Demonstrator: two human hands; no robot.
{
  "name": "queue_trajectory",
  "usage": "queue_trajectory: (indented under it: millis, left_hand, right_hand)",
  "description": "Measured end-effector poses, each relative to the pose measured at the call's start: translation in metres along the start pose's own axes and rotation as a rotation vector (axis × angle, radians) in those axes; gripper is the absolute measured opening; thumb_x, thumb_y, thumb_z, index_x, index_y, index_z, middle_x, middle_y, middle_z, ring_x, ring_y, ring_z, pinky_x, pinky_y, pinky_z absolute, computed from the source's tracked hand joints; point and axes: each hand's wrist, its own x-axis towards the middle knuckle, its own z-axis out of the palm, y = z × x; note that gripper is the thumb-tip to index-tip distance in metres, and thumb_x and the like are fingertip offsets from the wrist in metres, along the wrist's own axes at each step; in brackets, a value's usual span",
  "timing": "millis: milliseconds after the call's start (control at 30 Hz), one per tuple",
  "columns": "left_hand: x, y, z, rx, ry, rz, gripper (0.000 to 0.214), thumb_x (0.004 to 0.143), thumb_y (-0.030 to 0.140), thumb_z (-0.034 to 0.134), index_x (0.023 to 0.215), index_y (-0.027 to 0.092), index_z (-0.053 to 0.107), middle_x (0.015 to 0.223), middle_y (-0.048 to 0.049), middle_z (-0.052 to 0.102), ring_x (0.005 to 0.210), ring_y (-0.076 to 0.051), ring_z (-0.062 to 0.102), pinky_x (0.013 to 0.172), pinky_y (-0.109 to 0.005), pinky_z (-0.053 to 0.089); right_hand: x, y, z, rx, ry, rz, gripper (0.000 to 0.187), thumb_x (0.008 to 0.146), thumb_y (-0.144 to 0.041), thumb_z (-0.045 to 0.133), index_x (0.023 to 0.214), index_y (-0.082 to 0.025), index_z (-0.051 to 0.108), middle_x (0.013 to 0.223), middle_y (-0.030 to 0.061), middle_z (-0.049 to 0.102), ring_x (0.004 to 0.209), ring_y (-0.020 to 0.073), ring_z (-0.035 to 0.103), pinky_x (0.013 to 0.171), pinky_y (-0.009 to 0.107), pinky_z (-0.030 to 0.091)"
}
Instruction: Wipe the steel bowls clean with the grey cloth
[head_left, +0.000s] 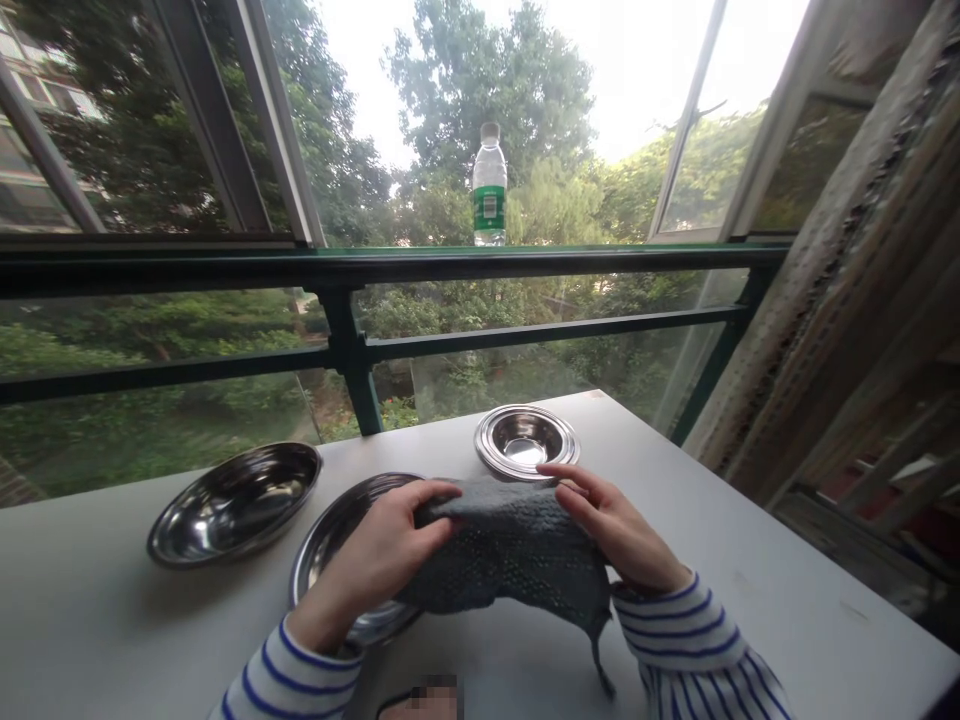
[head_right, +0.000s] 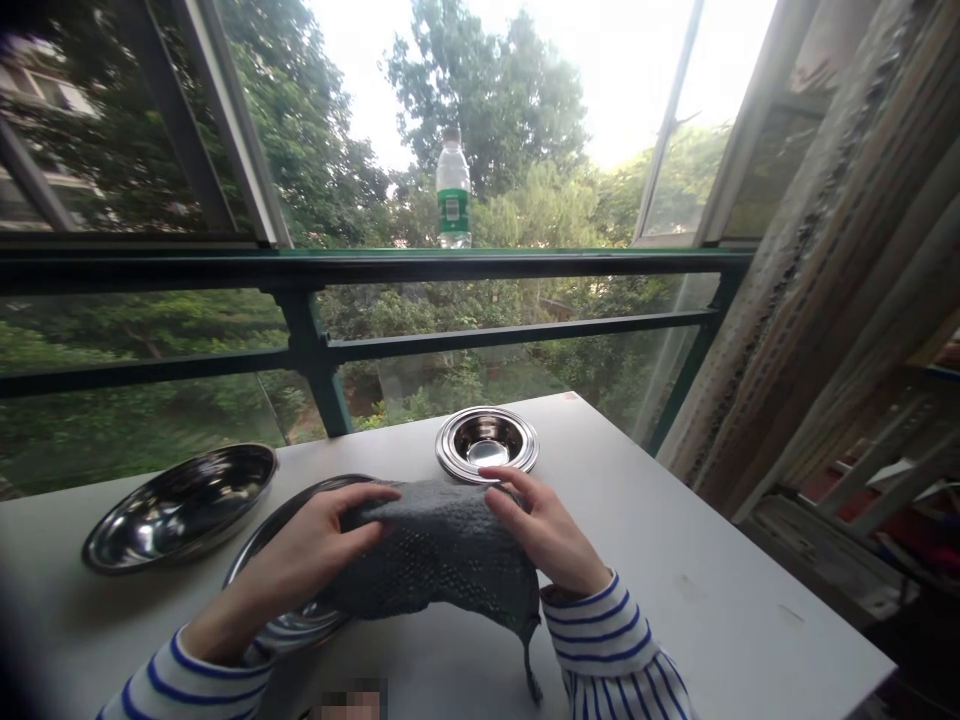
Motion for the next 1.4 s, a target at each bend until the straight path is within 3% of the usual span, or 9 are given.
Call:
queue_trajectory:
  millis: [133, 233, 400, 600, 733, 867, 1067, 1233, 1400]
  left_hand:
    - [0.000, 0.008, 0.002, 0.118, 0.033, 0.055, 0.024, 0.076, 0.038, 0.056, 0.069, 0.021, 0.072, 0.093, -0.0074, 0.065, 0.084, -0.022, 0.060, 0.080, -0.031, 0.044]
    - [-0.001, 0.015, 0.001, 0.054, -0.019, 0.096, 0.029, 0.077, 0.040, 0.056, 0.060, 0.020, 0.069, 0.108, -0.0081, 0.062, 0.097, -0.023, 0.058, 0.087, -0.029, 0.040]
    - [-0.001, 0.020, 0.004, -0.047, -0.112, 0.032, 0.033, 0.080, 0.045, 0.052, 0.063, 0.018, 0.062, 0.061, 0.0005, 0.056, 0.059, -0.014, 0.051, 0.053, -0.021, 0.039]
    - [-0.001, 0.013, 0.012, -0.101, -0.122, -0.050, 0.034, 0.076, 0.049, 0.055, 0.075, 0.017, 0.066, 0.066, -0.0004, 0.061, 0.061, -0.016, 0.054, 0.053, -0.021, 0.038]
    - [0.000, 0.009, 0.028, -0.045, 0.020, -0.097, 0.040, 0.079, 0.050, 0.050, 0.061, 0.016, 0.061, 0.057, -0.0002, 0.057, 0.057, -0.015, 0.051, 0.052, -0.023, 0.036]
    - [0.001, 0.010, 0.045, -0.297, 0.117, -0.184, 0.039, 0.080, 0.050, 0.049, 0.067, 0.015, 0.060, 0.060, -0.0002, 0.056, 0.060, -0.015, 0.050, 0.055, -0.024, 0.038]
    - [0.003, 0.010, 0.048, -0.678, 0.032, -0.227, 0.028, 0.075, 0.040, 0.062, 0.087, 0.014, 0.063, 0.078, -0.0037, 0.066, 0.071, -0.015, 0.058, 0.066, -0.025, 0.045]
    - [0.002, 0.010, 0.046, -0.717, 0.070, -0.299, 0.028, 0.076, 0.034, 0.061, 0.093, 0.013, 0.067, 0.080, -0.0057, 0.070, 0.068, -0.015, 0.061, 0.064, -0.024, 0.045]
    - [-0.001, 0.014, 0.052, -0.971, 0.050, -0.288, 0.022, 0.076, 0.027, 0.061, 0.091, 0.013, 0.068, 0.085, -0.0066, 0.070, 0.075, -0.016, 0.061, 0.069, -0.024, 0.044]
  right_hand:
    - [-0.006, 0.001, -0.009, -0.147, -0.187, -0.053, 0.058, 0.066, -0.034, 0.074, 0.120, -0.023, 0.056, 0.117, 0.0063, 0.059, 0.108, 0.0279, 0.053, 0.092, 0.039, 0.042]
    - [-0.008, 0.002, -0.011, -0.210, -0.216, -0.095, 0.039, 0.069, -0.022, 0.068, 0.108, -0.022, 0.064, 0.116, 0.0059, 0.060, 0.108, 0.0270, 0.053, 0.094, 0.039, 0.041]
    - [-0.008, -0.001, -0.015, -0.223, -0.175, -0.104, 0.021, 0.078, -0.022, 0.056, 0.093, -0.020, 0.070, 0.112, 0.0065, 0.063, 0.106, 0.0270, 0.055, 0.094, 0.040, 0.040]
    - [-0.007, -0.003, -0.011, -0.193, 0.062, -0.089, 0.024, 0.077, -0.029, 0.055, 0.095, -0.020, 0.067, 0.091, 0.0038, 0.069, 0.091, 0.0243, 0.061, 0.078, 0.033, 0.048]
    - [-0.007, 0.000, 0.013, -0.320, 0.268, -0.145, 0.019, 0.077, -0.026, 0.053, 0.091, -0.020, 0.065, 0.088, 0.0035, 0.069, 0.086, 0.0228, 0.062, 0.077, 0.032, 0.048]
    - [-0.013, 0.001, 0.042, -0.513, 0.297, -0.362, 0.029, 0.080, -0.026, 0.054, 0.107, -0.017, 0.060, 0.101, 0.0086, 0.065, 0.093, 0.0232, 0.059, 0.085, 0.034, 0.047]
    - [-0.023, -0.002, 0.059, -0.730, -0.037, -0.653, 0.049, 0.079, -0.025, 0.058, 0.126, -0.016, 0.050, 0.122, 0.0130, 0.056, 0.104, 0.0279, 0.053, 0.089, 0.043, 0.045]
    - [-0.021, 0.002, 0.053, -0.765, 0.207, -0.669, 0.046, 0.082, -0.026, 0.056, 0.127, -0.020, 0.049, 0.128, 0.0133, 0.051, 0.115, 0.0291, 0.048, 0.093, 0.046, 0.042]
    - [-0.018, 0.014, 0.063, -0.791, 0.117, -0.693, 0.070, 0.082, -0.028, 0.057, 0.143, -0.018, 0.024, 0.145, 0.0152, 0.028, 0.131, 0.0320, 0.030, 0.102, 0.051, 0.036]
